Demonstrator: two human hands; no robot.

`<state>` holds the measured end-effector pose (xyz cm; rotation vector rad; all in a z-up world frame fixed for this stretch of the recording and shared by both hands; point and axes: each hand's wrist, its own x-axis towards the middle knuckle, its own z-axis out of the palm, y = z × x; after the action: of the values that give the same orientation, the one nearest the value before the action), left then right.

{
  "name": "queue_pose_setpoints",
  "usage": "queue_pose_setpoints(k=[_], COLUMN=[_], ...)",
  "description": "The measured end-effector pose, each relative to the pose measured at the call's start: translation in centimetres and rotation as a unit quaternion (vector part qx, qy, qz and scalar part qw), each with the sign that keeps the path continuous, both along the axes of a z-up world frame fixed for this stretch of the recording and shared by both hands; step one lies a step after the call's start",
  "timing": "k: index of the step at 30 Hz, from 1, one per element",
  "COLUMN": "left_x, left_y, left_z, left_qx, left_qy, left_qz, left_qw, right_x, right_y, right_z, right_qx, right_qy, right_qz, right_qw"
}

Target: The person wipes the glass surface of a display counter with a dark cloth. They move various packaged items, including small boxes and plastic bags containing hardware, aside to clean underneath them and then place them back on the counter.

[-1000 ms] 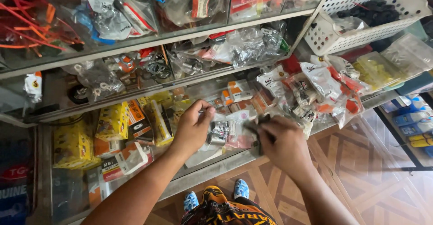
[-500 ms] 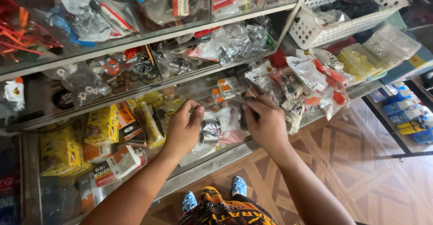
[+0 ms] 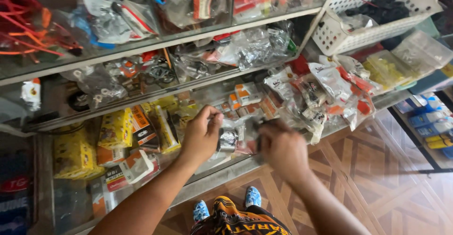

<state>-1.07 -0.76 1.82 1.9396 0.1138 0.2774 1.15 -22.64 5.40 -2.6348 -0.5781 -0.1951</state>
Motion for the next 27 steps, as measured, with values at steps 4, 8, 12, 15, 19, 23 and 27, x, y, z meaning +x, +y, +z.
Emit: queue_pose_setpoints(k=[4,8,12,15,19,23,27], left_x=[-0.7,-0.4,-0.3,-0.1,0.4,0.3,1.0], left_y=[-0.1,1.0,1.4,1.6,2.0,1.7,2.8], left_z=[1.8,1.6,1.3,1.3,0.9,1.0,-1.1], left_qx=[0.033,0.177,0.196,0.173,0.137,0.064,0.082], left_qy=[-0.057,-0.187,-0.229,-0.210,-0.116,-0.093,-0.133], left_qz=[-0.005,-0.009,-0.038,-0.049,-0.063,-0.043,-0.048], left_qw=[0.998,0.966,0.953,0.961,0.982,0.993,0.987], right_x=[0.8,-0.9,-1.3,-0.9,0.2,-0.8,-1.8], right_y=[0.6,2.9,1.9,-0.7,-1.7,1.0,4.9], right_z=[1.3,2.0,0.0,-1.7,-0.1,1.4,2.8], right_qx=[0.178,0.227,0.190,0.123,0.189,0.262,0.199], right_qy=[-0.094,-0.098,-0.068,-0.082,0.003,0.036,-0.115], right_qz=[0.048,0.195,0.220,0.189,0.222,0.186,0.319], right_qw=[0.978,0.949,0.954,0.971,0.957,0.946,0.919])
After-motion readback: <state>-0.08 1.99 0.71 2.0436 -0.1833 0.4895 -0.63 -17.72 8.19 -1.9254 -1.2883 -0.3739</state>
